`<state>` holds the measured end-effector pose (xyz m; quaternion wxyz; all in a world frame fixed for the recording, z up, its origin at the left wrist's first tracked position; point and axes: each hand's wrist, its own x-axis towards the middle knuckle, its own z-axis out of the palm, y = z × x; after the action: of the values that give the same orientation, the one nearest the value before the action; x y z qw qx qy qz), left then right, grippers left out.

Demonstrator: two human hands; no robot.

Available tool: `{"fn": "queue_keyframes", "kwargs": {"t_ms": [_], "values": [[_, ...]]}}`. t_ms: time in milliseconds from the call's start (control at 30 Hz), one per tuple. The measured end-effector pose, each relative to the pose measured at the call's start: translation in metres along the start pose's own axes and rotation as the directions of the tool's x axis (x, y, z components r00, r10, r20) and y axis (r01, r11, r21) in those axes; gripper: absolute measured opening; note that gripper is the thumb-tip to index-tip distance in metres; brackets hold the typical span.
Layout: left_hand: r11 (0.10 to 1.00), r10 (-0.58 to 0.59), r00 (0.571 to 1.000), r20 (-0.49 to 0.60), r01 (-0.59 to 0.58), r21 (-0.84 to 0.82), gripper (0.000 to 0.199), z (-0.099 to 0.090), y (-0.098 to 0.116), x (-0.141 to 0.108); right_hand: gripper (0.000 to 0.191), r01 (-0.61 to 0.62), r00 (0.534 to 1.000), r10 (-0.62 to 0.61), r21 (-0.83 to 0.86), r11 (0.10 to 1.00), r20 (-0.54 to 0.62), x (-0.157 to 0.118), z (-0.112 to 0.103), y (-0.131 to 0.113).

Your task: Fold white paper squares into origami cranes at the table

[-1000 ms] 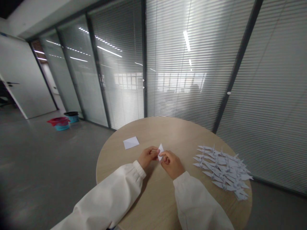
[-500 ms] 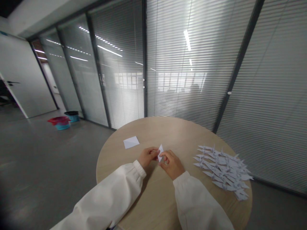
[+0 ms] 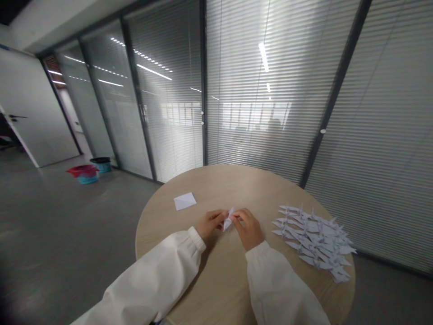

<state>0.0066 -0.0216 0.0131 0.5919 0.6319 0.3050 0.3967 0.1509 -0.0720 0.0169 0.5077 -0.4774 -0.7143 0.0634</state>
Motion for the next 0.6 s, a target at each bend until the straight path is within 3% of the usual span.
{"fn": "queue_keyframes", "kwargs": {"t_ms": [267, 600], "values": [[0.999, -0.026, 0.998, 0.057, 0.027, -0.018, 0.047, -0.001, -0.009, 0.001, 0.023, -0.137, 0.991, 0.137, -0.010, 0.991, -0.005, -0.001, -0.002, 0.000], [0.998, -0.040, 0.999, 0.020, 0.041, -0.037, 0.035, 0.003, -0.005, -0.001, 0.022, -0.113, 0.992, 0.108, -0.096, 0.989, -0.057, 0.000, -0.001, 0.002]]}}
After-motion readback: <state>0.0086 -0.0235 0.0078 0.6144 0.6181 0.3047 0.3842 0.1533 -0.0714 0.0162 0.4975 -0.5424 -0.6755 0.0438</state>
